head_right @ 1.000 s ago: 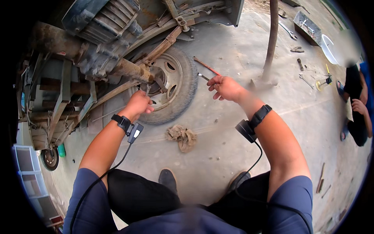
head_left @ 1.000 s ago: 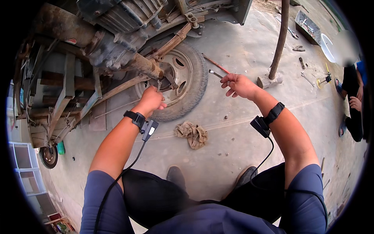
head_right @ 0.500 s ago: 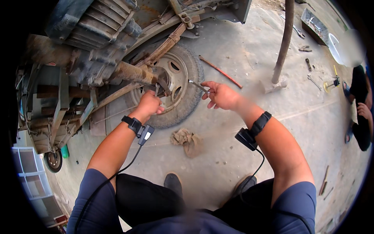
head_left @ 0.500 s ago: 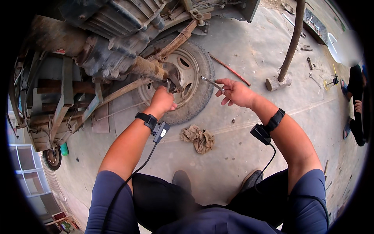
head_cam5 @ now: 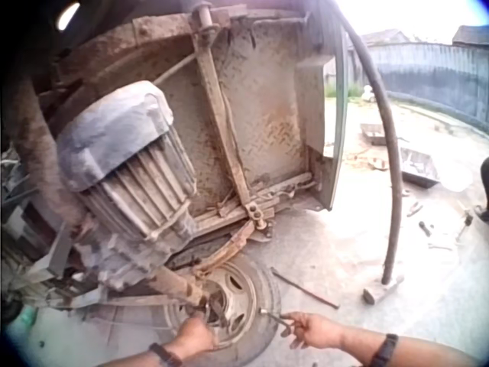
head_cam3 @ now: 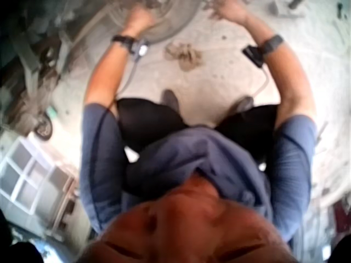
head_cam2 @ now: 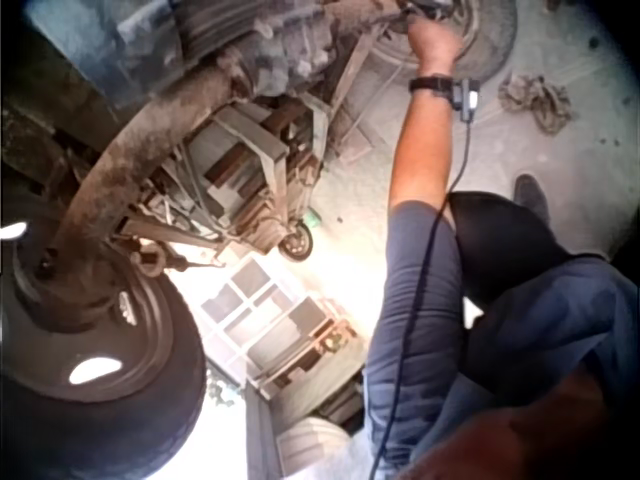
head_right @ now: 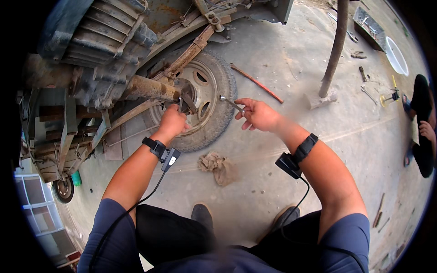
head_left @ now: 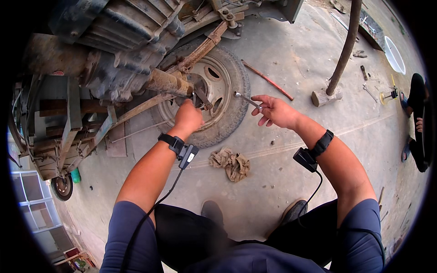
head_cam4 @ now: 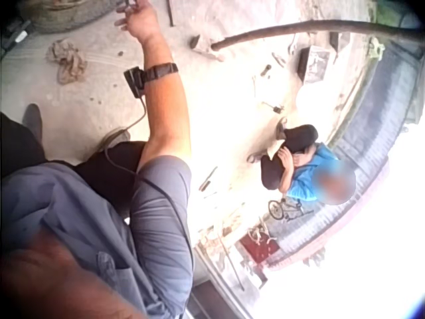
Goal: The person uses a wrench to loosen and tighten bolts on a wheel hub assembly. They remove a bolt, inspect it, and reinsert it while another person observes nearby.
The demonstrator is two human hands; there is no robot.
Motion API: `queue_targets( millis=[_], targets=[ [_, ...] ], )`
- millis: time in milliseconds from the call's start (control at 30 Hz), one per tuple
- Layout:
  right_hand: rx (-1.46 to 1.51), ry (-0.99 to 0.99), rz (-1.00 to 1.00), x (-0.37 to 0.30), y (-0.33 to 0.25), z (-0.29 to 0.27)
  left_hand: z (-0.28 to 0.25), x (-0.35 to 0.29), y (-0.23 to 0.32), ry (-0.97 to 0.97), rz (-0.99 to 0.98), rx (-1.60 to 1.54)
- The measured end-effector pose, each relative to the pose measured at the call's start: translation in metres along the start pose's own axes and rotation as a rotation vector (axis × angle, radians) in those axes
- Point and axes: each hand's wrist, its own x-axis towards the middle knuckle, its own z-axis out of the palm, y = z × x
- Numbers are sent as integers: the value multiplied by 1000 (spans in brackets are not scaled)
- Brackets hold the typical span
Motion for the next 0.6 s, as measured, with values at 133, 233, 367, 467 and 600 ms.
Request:
queue_targets(
  millis=[133,233,367,467,600],
  targets=[
    [39,-11,-41,2,0,-3,0,1,1,20,58,-13],
    [39,-15,-59,7,0,2,6,6,-6,21,51,-72],
    [-68,13,-80,21,-6,20,6,9,-5,-11,23,-183],
    [-224,84,-150,36,-17,44,4,6,-5,5,7,-225],
    [-582,289,-386,65,-3,66,0,-6,18,-62,-9,-274]
  ],
)
